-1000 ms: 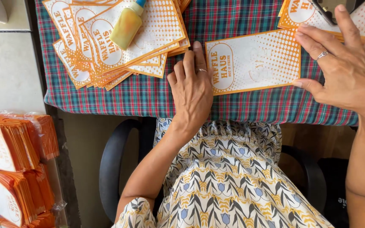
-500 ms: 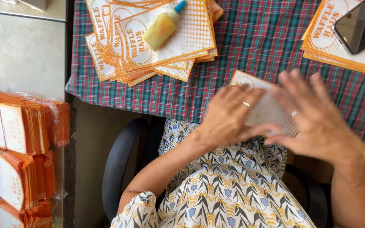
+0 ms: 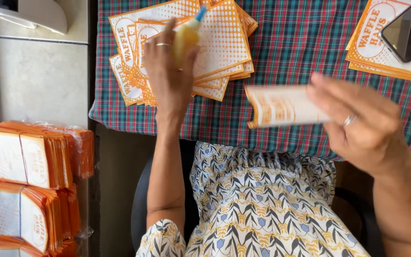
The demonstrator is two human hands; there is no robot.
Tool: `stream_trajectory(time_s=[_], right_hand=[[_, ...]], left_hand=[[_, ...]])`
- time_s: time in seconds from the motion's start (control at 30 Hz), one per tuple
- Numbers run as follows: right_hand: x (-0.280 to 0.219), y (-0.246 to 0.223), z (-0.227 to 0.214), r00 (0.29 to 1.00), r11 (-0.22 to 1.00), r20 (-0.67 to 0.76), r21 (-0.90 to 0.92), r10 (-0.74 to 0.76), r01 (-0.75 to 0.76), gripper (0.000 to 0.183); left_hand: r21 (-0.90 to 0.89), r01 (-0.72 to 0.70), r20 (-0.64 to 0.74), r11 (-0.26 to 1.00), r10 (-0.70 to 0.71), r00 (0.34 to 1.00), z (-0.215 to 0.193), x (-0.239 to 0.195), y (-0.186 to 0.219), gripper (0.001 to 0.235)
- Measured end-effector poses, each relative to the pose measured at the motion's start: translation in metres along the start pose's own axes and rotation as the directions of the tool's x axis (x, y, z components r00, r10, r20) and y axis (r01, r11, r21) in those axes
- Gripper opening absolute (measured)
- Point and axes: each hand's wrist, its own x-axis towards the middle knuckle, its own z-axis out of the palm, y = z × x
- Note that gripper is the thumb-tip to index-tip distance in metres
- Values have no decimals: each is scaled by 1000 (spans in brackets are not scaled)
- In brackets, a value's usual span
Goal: Assembling paper bags by applying glue to the edges and folding the paper sheets
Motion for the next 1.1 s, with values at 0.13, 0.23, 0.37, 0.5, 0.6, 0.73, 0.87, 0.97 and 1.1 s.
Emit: stream_trajectory(time_s=[0.13, 0.23, 0.37, 0.5, 0.6, 0.73, 0.87, 0.97, 1.1], right_hand=[[75, -2, 16, 977, 988, -174, 70, -126, 140, 30], [117, 4, 68, 972, 971, -102, 90, -214, 223, 43], [130, 6, 146, 940, 990, 308, 46, -144, 136, 127], [116, 16, 86, 951, 990, 287, 116, -111, 80, 139], [66, 34, 56, 992, 988, 59, 94, 115, -120, 88], [-10, 38, 50, 773, 794, 187, -169, 607, -583, 98], [-34, 25, 66, 639, 691, 263, -289, 723, -663, 107], [-24, -9, 71, 793, 809, 166, -177, 585, -560, 100], [-24, -43, 80, 883, 884, 39, 11, 467, -468, 82]], left_hand=[[-382, 84, -324, 920, -218, 921, -52, 9, 1, 40], [-336, 38, -442, 941, -193, 876, -88, 14, 18, 27], [-317, 24, -327, 948, -133, 936, -81, 17, 25, 27], [-343, 70, -105, 937, -113, 988, -34, 5, 21, 34], [-26, 11, 93, 1000, -9, 996, -20, -1, 24, 41], [-64, -42, -83, 997, 36, 996, -16, 1, 48, 54], [-269, -178, -51, 946, 171, 984, -3, 4, 95, 30], [-387, -263, -29, 884, 274, 961, 18, -7, 138, 27], [-431, -301, 58, 851, 359, 932, 37, -19, 160, 24]])
